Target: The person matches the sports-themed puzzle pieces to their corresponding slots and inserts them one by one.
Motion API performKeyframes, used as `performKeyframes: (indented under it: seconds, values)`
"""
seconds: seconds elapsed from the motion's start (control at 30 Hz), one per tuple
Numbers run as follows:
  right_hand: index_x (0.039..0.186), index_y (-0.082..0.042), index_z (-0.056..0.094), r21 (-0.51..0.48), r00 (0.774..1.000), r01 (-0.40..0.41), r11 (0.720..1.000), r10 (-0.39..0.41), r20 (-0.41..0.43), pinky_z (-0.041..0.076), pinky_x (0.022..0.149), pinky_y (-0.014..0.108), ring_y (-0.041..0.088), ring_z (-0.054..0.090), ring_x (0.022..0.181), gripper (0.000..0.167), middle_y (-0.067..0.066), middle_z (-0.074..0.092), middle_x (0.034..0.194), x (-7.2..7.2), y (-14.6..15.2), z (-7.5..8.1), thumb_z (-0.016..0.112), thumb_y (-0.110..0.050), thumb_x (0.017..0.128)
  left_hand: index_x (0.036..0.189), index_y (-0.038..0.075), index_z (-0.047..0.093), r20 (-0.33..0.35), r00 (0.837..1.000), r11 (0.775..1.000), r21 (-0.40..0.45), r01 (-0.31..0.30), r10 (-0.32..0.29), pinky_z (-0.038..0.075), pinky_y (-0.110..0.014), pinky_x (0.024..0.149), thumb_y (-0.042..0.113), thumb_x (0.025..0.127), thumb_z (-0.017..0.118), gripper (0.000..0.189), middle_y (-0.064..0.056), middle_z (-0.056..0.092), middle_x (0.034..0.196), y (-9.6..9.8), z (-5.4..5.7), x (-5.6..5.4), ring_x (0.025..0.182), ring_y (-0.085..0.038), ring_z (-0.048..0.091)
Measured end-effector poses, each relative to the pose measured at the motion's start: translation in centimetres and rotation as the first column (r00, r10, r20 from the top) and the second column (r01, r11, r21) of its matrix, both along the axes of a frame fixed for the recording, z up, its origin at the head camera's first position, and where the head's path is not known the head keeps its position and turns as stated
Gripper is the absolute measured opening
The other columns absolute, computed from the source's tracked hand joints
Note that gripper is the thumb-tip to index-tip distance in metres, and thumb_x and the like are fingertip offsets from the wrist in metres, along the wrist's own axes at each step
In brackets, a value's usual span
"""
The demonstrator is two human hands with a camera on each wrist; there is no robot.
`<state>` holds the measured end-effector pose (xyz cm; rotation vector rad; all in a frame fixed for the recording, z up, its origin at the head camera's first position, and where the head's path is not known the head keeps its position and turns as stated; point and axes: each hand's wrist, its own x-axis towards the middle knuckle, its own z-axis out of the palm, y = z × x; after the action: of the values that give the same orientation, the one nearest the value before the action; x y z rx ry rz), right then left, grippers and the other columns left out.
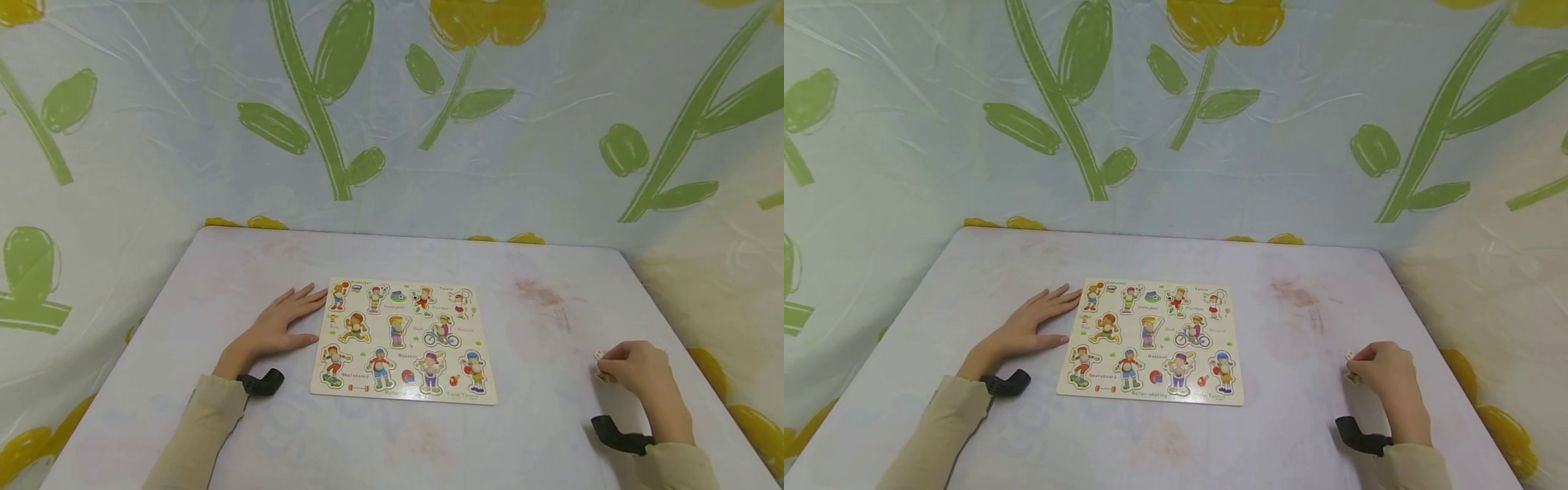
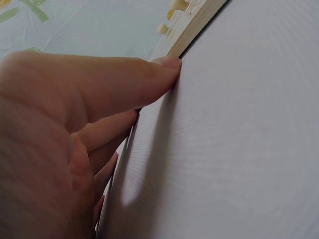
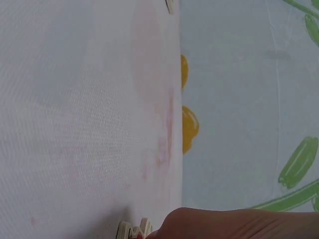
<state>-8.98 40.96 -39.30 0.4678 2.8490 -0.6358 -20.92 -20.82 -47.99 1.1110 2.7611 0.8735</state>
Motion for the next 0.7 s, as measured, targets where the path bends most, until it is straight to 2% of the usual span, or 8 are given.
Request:
performKeyframes:
  seconds: [0.23, 0.7]
  values:
    - [0.08, 0.005, 0.07, 0.012, 0.999, -0.015, 1.0, 0.015, -0.05, 0.041, 0.053, 0.031, 0.019, 0.053, 0.063, 0.02, 0.001, 0.066, 0.063, -0.2, -0.4, 0.2, 0.068, -0.015, 0.085, 0.151, 0.009, 0.043, -0.007, 1.0, 1.0, -0.008, -0.001, 0.001, 0.009, -0.052, 0.122, 0.039, 0.086, 0.069, 0.076, -0.002, 0.037, 0.158, 0.0, -0.2, 0.0, 0.149, -0.031, 0.022]
    - [0.08, 0.002, 0.071, -0.016, 0.991, -0.072, 0.997, 0.069, -0.113, 0.042, 0.054, 0.031, 0.016, 0.055, 0.061, 0.017, 0.0, 0.067, 0.063, -1.9, -2.5, 1.1, 0.069, -0.013, 0.085, 0.152, 0.013, 0.043, 0.011, 1.0, 1.0, -0.003, -0.009, 0.009, 0.008, -0.05, 0.123, 0.04, 0.085, 0.069, 0.076, 0.001, 0.035, 0.159, -0.1, -0.4, -0.2, 0.15, -0.027, 0.02]
